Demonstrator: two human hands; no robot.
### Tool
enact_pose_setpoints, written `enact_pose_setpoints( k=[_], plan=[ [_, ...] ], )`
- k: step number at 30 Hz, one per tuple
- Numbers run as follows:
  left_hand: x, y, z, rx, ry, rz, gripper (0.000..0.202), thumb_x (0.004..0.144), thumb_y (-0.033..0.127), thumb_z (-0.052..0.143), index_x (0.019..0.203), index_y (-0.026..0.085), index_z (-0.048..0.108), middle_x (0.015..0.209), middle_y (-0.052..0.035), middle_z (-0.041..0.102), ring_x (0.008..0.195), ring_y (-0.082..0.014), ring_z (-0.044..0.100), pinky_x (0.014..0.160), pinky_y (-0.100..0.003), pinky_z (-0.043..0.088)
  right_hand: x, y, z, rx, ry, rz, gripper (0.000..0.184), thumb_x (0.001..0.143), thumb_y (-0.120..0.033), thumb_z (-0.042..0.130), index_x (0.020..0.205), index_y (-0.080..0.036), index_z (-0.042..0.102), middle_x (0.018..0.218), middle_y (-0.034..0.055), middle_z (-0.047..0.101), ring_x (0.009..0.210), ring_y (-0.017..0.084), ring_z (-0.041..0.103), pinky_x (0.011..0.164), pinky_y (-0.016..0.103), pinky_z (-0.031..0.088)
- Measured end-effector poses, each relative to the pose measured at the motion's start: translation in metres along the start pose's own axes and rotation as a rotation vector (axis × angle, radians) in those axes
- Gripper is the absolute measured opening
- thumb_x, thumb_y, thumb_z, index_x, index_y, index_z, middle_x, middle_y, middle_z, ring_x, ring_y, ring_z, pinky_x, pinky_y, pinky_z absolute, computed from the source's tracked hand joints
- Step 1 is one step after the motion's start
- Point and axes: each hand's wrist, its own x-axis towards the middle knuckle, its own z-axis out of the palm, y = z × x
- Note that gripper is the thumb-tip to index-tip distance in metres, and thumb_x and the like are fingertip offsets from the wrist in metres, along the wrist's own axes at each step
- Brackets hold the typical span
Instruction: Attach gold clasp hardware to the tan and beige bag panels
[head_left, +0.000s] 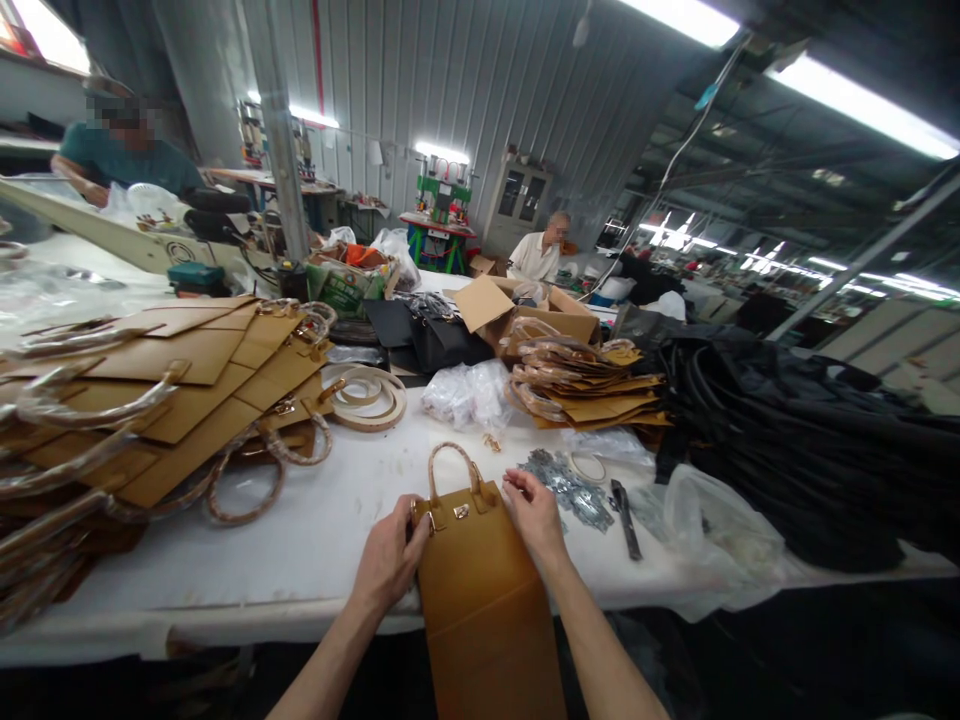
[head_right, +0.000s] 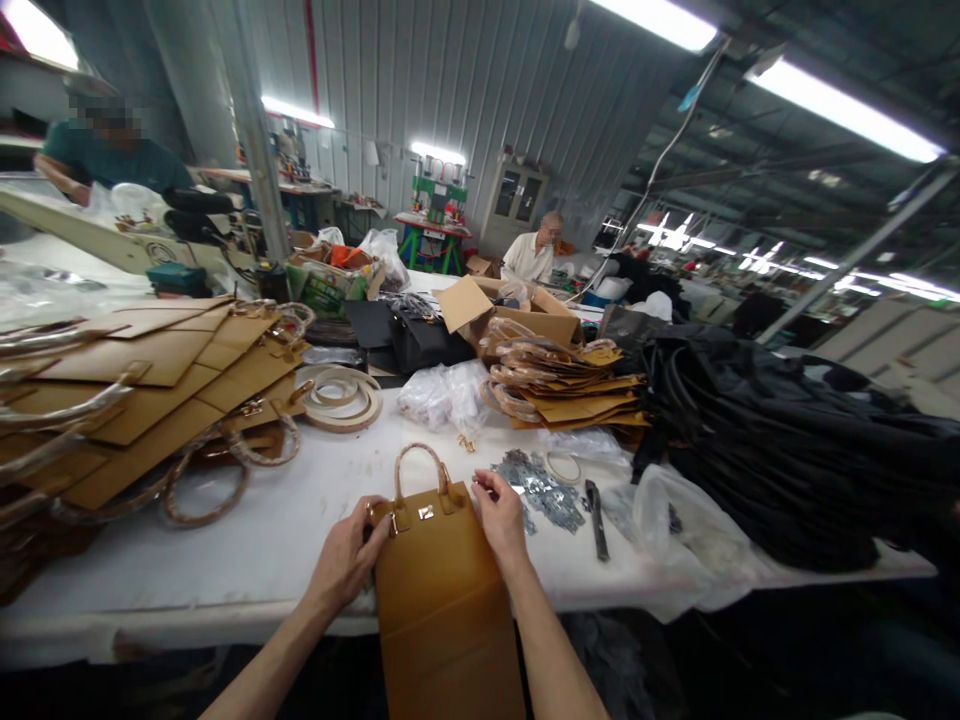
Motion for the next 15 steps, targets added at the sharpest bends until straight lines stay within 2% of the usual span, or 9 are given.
enact_pose_setpoints(
  k=[4,8,10,12,15],
  plan=[
    [0.000,-0.001,0.001,0.033,0.012,0.014,0.026,0.102,0.044,0.043,0.111,0.024,0.057,0.079,-0.0004,0.068,0.075,-0.0217,0.066,0.072,-0.032,0.043,-0.007,-0.014,-0.011,0.055,-0.032,-0.005,0.042,0.085,-0.051,0.070,0.110,-0.018,0.076,0.112,0.0128,0.077,0.104,0.029,0.071,0.099,0.045,0.056],
    [0.000,0.000,0.001,0.054,0.023,0.016,0.025,0.101,0.043,0.044,0.110,0.024,0.058,0.076,0.0005,0.067,0.072,-0.0212,0.065,0.071,-0.031,0.043,-0.026,-0.024,-0.018,0.003,-0.300,0.003,0.030,0.090,-0.042,0.069,0.109,-0.021,0.078,0.111,0.0094,0.078,0.104,0.027,0.072,0.095,0.043,0.058],
    [0.000,0.001,0.000,0.061,0.015,0.011,0.024,0.101,0.043,0.043,0.109,0.024,0.057,0.075,0.0007,0.066,0.072,-0.0211,0.065,0.070,-0.030,0.043,-0.035,-0.025,-0.015,-0.037,-0.373,-0.015,0.027,0.091,-0.036,0.068,0.113,-0.023,0.077,0.111,0.0075,0.077,0.101,0.026,0.073,0.093,0.041,0.059],
    [-0.001,0.001,-0.001,0.074,0.004,0.009,0.023,0.101,0.042,0.043,0.107,0.024,0.057,0.077,0.0005,0.067,0.073,-0.0210,0.066,0.071,-0.030,0.043,-0.043,-0.023,-0.009,-0.107,-0.307,-0.078,0.027,0.089,-0.032,0.069,0.114,-0.023,0.076,0.110,0.0073,0.076,0.095,0.024,0.073,0.089,0.039,0.060],
    [-0.003,0.002,0.000,0.127,0.006,0.006,0.022,0.102,0.041,0.042,0.105,0.024,0.056,0.076,0.0005,0.066,0.073,-0.0211,0.065,0.071,-0.030,0.043,-0.053,-0.019,-0.002,-0.226,-0.161,-0.202,0.017,0.093,-0.033,0.066,0.103,-0.023,0.076,0.103,0.0082,0.072,0.091,0.024,0.070,0.081,0.037,0.060]
  ],
)
